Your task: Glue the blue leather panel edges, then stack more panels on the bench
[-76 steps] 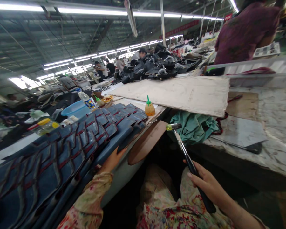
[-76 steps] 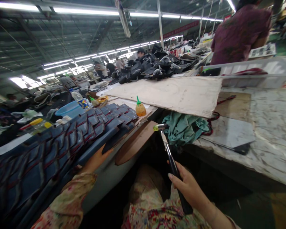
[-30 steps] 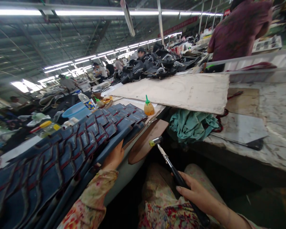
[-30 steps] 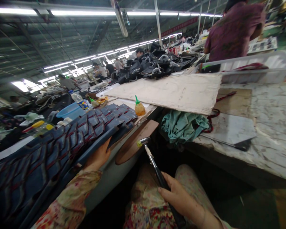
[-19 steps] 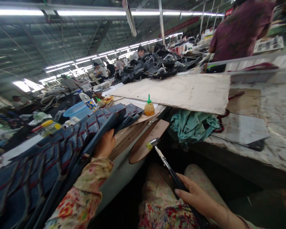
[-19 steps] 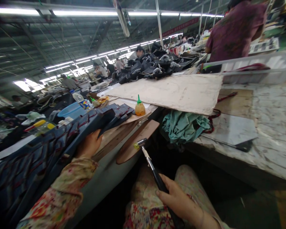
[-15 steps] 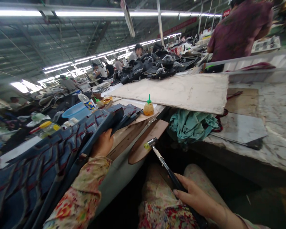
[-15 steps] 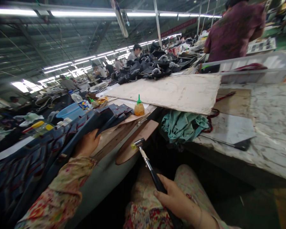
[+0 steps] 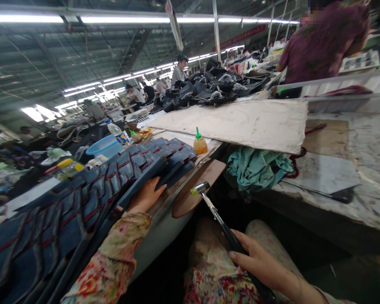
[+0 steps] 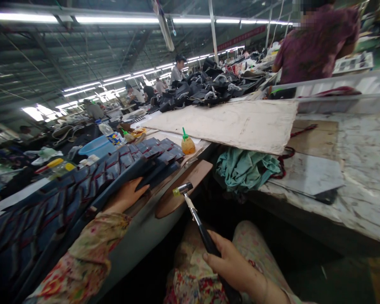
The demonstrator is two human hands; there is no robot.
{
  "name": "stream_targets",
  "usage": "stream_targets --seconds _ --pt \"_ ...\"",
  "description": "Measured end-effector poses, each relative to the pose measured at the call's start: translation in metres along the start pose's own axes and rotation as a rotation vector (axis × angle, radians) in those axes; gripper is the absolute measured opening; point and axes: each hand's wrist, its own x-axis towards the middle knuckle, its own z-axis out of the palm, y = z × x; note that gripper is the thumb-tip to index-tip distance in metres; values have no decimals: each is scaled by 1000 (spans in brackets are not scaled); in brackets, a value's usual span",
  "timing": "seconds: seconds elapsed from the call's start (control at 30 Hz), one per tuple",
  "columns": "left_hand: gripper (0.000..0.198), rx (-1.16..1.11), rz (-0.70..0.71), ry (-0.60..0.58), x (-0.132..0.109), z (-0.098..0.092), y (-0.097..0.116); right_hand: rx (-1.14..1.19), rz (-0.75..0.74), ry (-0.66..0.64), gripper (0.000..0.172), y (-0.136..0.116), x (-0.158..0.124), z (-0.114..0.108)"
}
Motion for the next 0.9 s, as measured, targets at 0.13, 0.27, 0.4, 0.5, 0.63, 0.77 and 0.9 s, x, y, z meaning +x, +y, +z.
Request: stream_targets --seconds 0.13,0.27,0.4,0.5,0.63,0.77,0.9 --pt "50 74 -50 -19 -3 8 4 33 11 -24 54 -8 1 -2" --pt "51 145 -7 146 -10 16 11 50 -20 -31 49 -18 8 0" --pt "50 93 51 303 -15 23 17 89 -21 -62 41 -24 18 9" --pt "47 11 13 327 -10 25 13 99 -45 -89 36 -27 25 17" --pt "39 28 -108 328 6 12 -2 83 -51 -120 31 -33 32 25" --pt "34 51 -173 275 19 -4 -14 89 -63 -123 29 -40 47 28" --pt "33 36 -151 252 20 -2 -16 40 -65 -84 26 -49 63 31"
